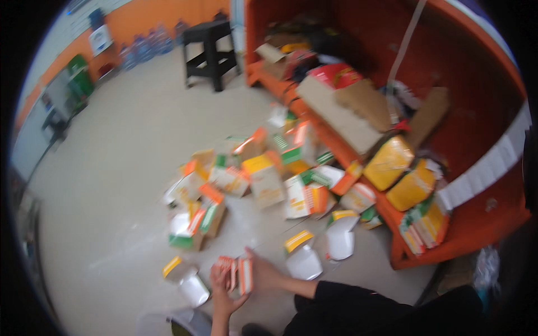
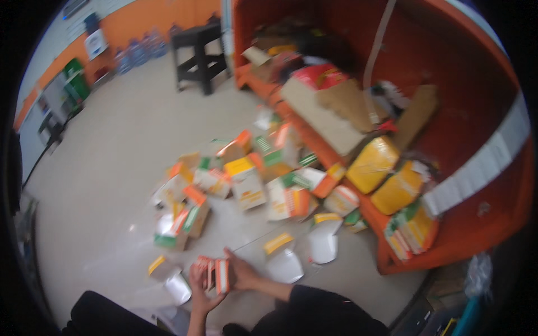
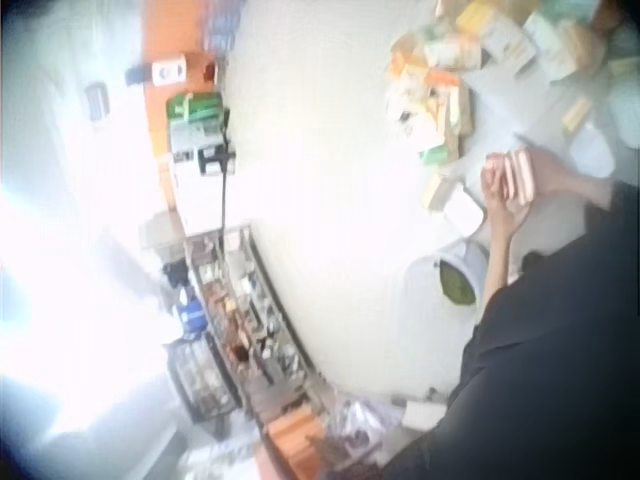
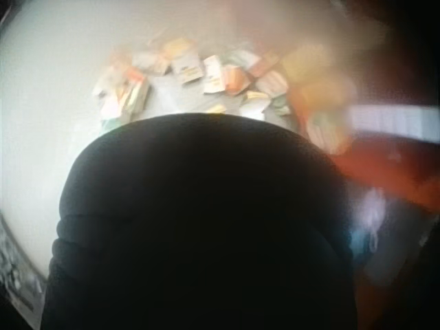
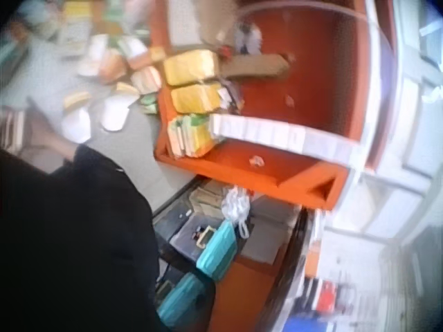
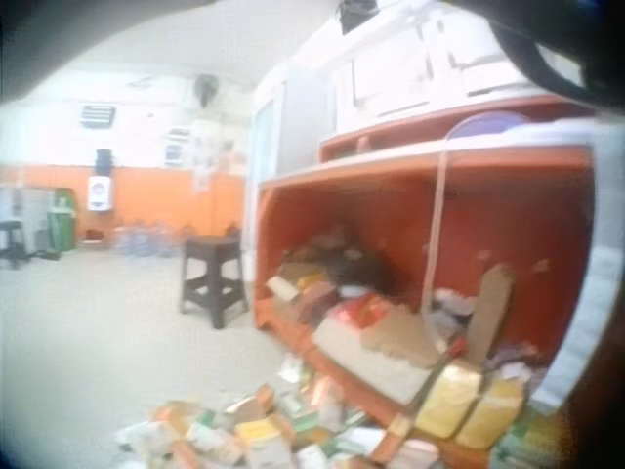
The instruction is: The person assembles small cardboard boxes by folding and interlocking their flaps. They repeatedly pick up flat pieces, fold them into box shapes, and place the finished boxes on the floor.
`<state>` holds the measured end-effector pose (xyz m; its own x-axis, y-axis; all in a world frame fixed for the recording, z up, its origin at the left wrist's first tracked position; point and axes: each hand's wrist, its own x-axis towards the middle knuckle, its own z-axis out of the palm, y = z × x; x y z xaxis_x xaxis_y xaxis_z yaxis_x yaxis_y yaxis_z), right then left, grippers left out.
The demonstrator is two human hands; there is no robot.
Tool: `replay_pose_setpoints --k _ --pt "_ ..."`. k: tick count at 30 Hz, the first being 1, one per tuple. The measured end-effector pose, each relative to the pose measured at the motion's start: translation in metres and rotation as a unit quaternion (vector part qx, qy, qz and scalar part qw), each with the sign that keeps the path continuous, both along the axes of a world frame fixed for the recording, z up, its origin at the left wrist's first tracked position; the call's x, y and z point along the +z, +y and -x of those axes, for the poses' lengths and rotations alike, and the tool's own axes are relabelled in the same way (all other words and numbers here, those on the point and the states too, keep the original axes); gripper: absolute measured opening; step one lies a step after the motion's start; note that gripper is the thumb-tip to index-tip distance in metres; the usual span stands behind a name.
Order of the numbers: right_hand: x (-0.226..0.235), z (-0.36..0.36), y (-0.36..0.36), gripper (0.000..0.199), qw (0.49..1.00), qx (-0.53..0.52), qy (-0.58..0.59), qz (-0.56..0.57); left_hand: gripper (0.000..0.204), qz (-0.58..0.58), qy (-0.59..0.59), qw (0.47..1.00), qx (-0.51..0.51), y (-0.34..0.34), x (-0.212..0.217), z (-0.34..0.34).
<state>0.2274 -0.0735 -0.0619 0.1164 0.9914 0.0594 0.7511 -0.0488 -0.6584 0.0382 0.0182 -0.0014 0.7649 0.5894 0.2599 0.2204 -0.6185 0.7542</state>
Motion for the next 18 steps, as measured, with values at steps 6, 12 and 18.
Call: replay_pose_setpoints --k 6,12,18 --pt "0.034 0.018 -0.019 0.100 0.998 0.001 -0.025 0.053 0.099 -0.016 -0.001 1.000 -0.024 0.000 0.007 0.000" --pt "0.062 0.023 0.000 0.089 0.979 0.029 -0.122 0.158 0.088 -0.010 -0.022 1.000 -0.002 -0.008 0.013 -0.007" --pt "0.053 0.007 0.005 0.064 0.999 -0.006 -0.037 0.022 0.079 -0.012 -0.001 1.000 0.026 0.000 0.020 -0.008"
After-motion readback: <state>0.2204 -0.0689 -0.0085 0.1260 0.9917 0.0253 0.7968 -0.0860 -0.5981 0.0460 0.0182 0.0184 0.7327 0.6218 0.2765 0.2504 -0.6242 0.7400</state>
